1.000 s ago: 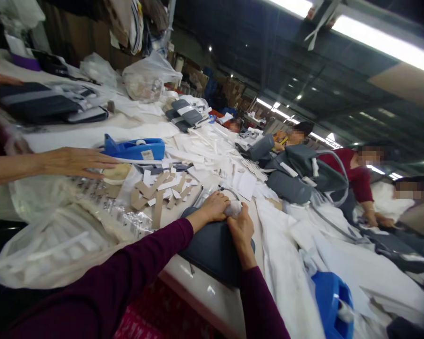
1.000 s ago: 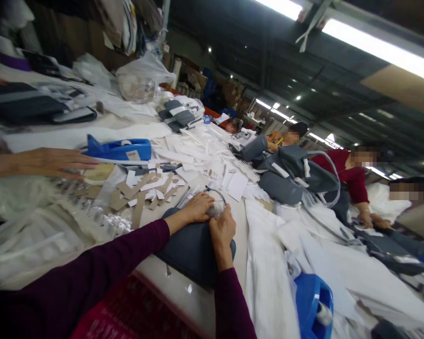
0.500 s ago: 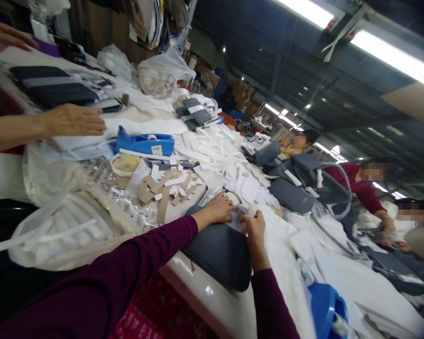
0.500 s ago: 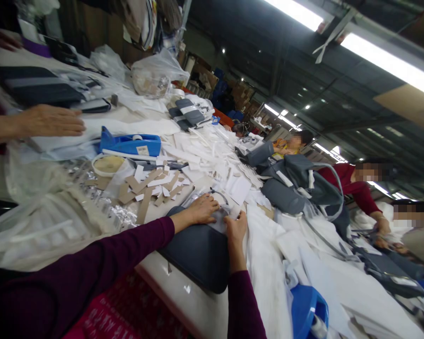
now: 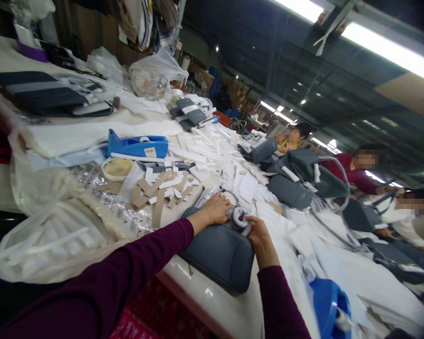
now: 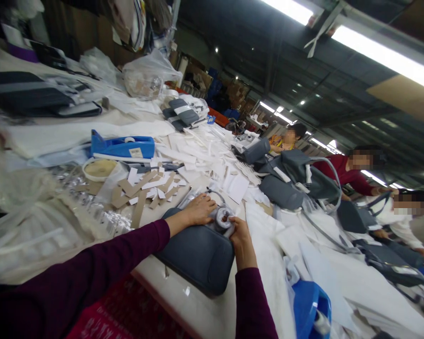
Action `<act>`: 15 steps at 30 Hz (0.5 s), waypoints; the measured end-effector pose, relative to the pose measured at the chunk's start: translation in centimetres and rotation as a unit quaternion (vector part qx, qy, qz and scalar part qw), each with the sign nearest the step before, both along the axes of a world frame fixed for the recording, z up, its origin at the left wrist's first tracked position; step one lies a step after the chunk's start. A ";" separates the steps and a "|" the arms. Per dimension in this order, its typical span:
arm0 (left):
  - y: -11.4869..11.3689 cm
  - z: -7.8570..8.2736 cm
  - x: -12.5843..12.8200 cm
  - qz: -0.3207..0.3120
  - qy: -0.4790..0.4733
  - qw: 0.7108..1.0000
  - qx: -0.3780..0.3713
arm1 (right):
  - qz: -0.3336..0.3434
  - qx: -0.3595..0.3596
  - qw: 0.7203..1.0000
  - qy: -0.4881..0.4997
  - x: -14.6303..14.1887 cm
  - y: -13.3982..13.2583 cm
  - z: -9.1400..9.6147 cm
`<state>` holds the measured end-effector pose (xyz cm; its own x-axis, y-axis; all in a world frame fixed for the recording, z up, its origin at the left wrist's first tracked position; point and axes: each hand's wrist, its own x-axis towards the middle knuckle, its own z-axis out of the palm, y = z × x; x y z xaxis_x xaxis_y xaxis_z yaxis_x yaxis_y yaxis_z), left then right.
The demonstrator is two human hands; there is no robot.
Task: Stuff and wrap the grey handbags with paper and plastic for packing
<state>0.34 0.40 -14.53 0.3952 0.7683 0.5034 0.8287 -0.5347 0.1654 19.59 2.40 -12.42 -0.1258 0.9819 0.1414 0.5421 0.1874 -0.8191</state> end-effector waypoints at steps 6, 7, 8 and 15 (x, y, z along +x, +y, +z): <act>0.3 -0.3 -0.1 0.004 0.005 1.000 0.006 | -0.159 0.220 0.933 -0.237 -0.9 -2.2 1.1; 0.3 -0.3 -0.1 0.001 0.006 1.000 0.005 | -0.142 0.268 0.912 -0.276 -1.2 -2.6 1.0; 0.4 -0.2 -0.1 -0.002 0.006 1.000 0.005 | -0.106 0.296 0.897 -0.311 -1.6 -2.9 0.8; -0.1 0.4 0.1 -0.004 -0.007 1.000 -0.014 | 0.036 0.239 0.854 -0.461 -3.0 -3.5 -2.9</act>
